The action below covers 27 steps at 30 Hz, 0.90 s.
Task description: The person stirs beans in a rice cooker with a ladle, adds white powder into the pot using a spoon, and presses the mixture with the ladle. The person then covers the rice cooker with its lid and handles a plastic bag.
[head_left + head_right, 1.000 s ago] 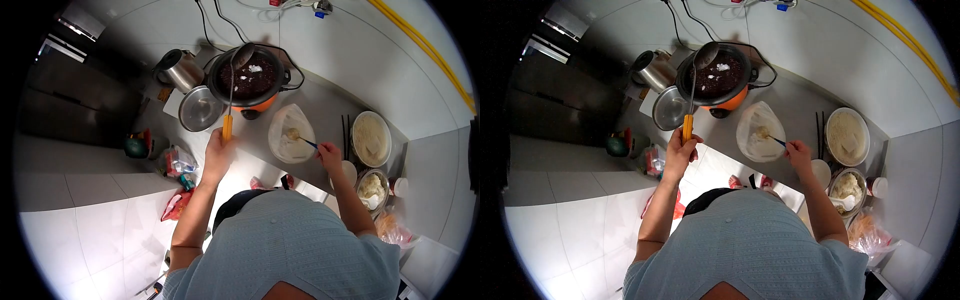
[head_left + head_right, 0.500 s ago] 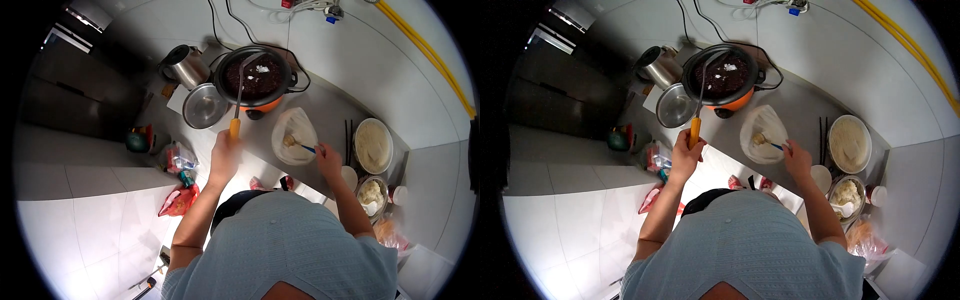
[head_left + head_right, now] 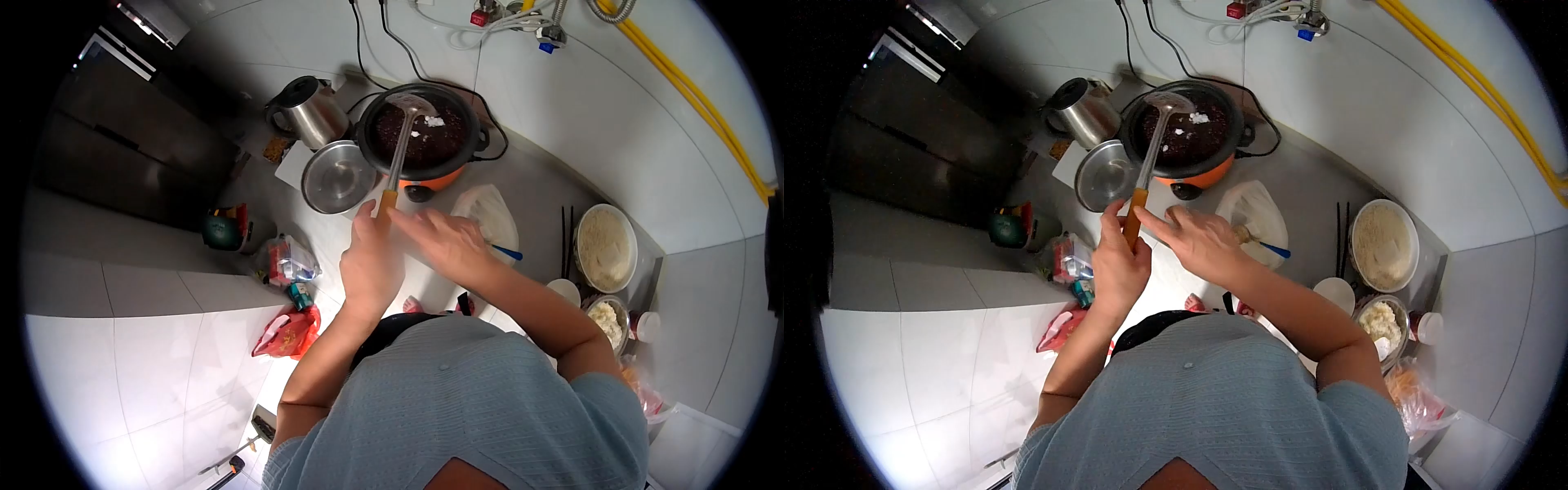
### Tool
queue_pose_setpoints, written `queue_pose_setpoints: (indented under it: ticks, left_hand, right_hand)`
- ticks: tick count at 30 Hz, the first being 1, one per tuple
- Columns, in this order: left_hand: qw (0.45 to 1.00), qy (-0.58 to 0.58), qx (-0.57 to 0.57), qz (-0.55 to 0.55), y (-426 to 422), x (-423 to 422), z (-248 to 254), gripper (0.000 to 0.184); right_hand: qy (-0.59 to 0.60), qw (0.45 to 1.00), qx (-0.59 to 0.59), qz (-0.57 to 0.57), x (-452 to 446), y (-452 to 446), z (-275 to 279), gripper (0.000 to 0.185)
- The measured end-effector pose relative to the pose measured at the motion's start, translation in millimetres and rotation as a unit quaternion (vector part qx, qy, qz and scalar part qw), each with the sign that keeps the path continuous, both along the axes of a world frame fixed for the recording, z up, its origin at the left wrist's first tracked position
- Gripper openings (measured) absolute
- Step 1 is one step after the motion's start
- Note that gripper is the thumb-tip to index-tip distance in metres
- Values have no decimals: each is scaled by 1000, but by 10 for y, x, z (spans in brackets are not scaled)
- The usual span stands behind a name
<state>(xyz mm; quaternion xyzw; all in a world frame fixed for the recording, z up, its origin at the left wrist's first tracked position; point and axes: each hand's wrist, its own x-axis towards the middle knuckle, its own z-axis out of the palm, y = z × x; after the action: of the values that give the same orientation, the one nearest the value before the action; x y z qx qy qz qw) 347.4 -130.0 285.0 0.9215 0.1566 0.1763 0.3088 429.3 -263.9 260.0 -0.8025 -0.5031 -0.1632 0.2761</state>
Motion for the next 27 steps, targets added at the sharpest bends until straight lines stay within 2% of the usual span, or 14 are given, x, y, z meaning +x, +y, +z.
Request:
queue_pose_setpoints:
  ticks: [2, 4, 9, 11, 15, 16, 17, 19, 20, 22, 25, 26, 27]
  left_hand:
    - [998, -30, 54, -8, -63, -12, 100, 58]
    - [998, -26, 62, -10, -101, -3, 160, 60]
    - [990, -12, 133, -37, -195, 19, 186, 65]
    - [993, -19, 101, -60, -225, 19, 248, 70]
    - [992, -19, 29, -118, -213, -71, 476, 84]
    - [988, -72, 34, -135, -165, -95, 466, 85]
    - [988, -74, 31, -131, -98, -134, 437, 85]
    - [989, -91, 44, -111, 62, -261, 320, 81]
    - [992, -90, 14, -93, 158, -335, 208, 78]
    - [998, -38, 29, -34, 374, -506, 14, 72]
    - [998, 27, -22, 57, 679, -844, -341, 65]
    - [994, 58, -15, 91, 790, -960, -487, 68]
    - [986, 90, -21, 137, 882, -1093, -661, 66]
  right_hand:
    - [-26, 999, -18, -12, 67, 87, -42, 55]
    - [-54, 998, -36, -22, 130, 138, -8, 56]
    - [-131, 991, -7, -36, 234, 143, 74, 40]
    - [-133, 990, -8, -42, 271, 109, 147, 36]
    - [-97, 989, -85, -67, 447, -3, 283, 41]
    - [-103, 993, -51, -35, 535, -44, 297, 42]
    - [-109, 994, -17, -4, 614, -77, 310, 44]
    - [-95, 995, -4, 7, 722, -122, 280, 46]
    - [-73, 997, -3, 4, 782, -149, 237, 45]
    - [-71, 998, 2, 1, 879, -186, 142, 43]
    - [-71, 997, -21, 18, 910, -215, 114, 42]
    - [-71, 997, -21, 18, 922, -209, 104, 42]
    - [-95, 995, -21, 18, 942, -197, 96, 33]
